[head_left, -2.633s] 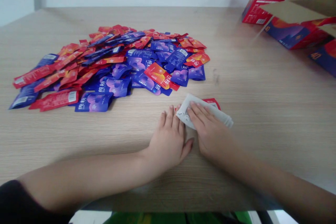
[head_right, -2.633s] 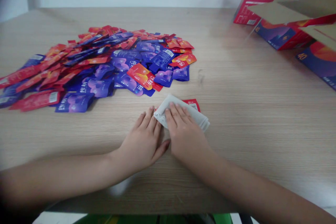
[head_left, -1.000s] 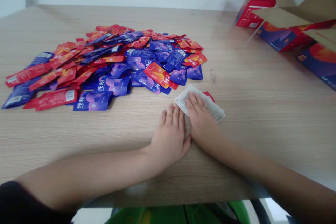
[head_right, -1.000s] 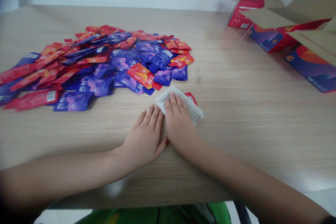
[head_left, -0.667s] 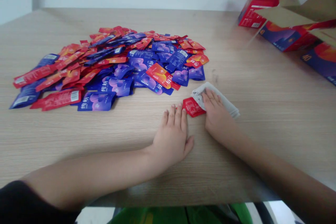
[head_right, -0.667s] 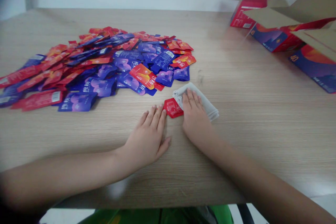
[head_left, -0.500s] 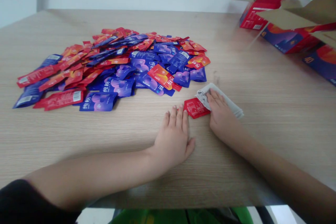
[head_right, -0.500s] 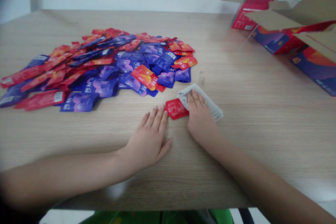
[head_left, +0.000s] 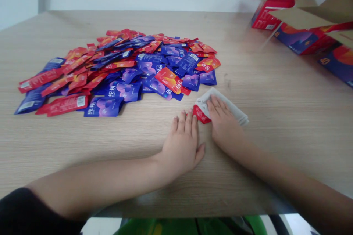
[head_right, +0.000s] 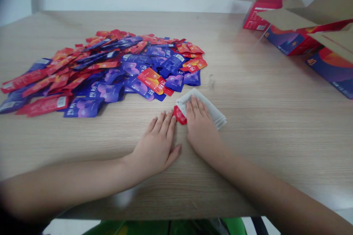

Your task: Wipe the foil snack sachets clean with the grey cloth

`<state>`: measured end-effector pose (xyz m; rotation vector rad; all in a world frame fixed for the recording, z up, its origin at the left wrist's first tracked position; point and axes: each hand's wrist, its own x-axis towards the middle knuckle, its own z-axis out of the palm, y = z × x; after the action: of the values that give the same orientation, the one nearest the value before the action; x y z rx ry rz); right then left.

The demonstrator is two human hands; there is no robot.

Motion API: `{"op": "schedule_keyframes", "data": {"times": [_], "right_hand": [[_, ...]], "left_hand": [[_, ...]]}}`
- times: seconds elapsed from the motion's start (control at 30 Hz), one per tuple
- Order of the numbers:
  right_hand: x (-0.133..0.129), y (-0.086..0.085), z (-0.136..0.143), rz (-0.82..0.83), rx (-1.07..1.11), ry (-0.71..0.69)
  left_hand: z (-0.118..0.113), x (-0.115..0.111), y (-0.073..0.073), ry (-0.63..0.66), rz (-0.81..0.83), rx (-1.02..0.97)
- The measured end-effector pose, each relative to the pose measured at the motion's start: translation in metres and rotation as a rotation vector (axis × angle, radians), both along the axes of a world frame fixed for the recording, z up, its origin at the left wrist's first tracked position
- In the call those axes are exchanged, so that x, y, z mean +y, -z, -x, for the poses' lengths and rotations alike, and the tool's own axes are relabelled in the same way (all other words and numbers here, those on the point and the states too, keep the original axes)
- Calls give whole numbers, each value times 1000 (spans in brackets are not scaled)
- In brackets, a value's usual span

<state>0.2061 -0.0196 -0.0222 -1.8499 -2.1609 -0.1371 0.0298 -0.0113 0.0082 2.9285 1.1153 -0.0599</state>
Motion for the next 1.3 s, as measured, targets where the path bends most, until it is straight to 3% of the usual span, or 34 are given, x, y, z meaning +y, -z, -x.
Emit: {"op": "schedule_keyframes", "data": {"times": [0.13, 0.23, 0.37, 0.53, 0.63, 1.03, 1.17, 1.3], "right_hand": [[2, 2, -27, -21, 26, 79], [2, 1, -31, -22, 32, 89], [0, -3, -9, 1, -5, 76], [-5, -4, 28, 26, -56, -36], [-5, -3, 32, 0, -41, -62], [3, 4, -30, -38, -68, 73], [3, -1, -16, -35, -77, 59], [0, -4, 14, -17, -59, -56]], "left_hand": [[0, -1, 1, -10, 2, 11], [0, -1, 1, -11, 5, 11], [-1, -1, 1, -5, 8, 4], [-1, 0, 0, -8, 18, 7], [-1, -1, 0, -7, 13, -1], [0, 2, -2, -9, 33, -7], [0, 1, -2, -6, 37, -18], [-1, 1, -3, -9, 37, -16]]}}
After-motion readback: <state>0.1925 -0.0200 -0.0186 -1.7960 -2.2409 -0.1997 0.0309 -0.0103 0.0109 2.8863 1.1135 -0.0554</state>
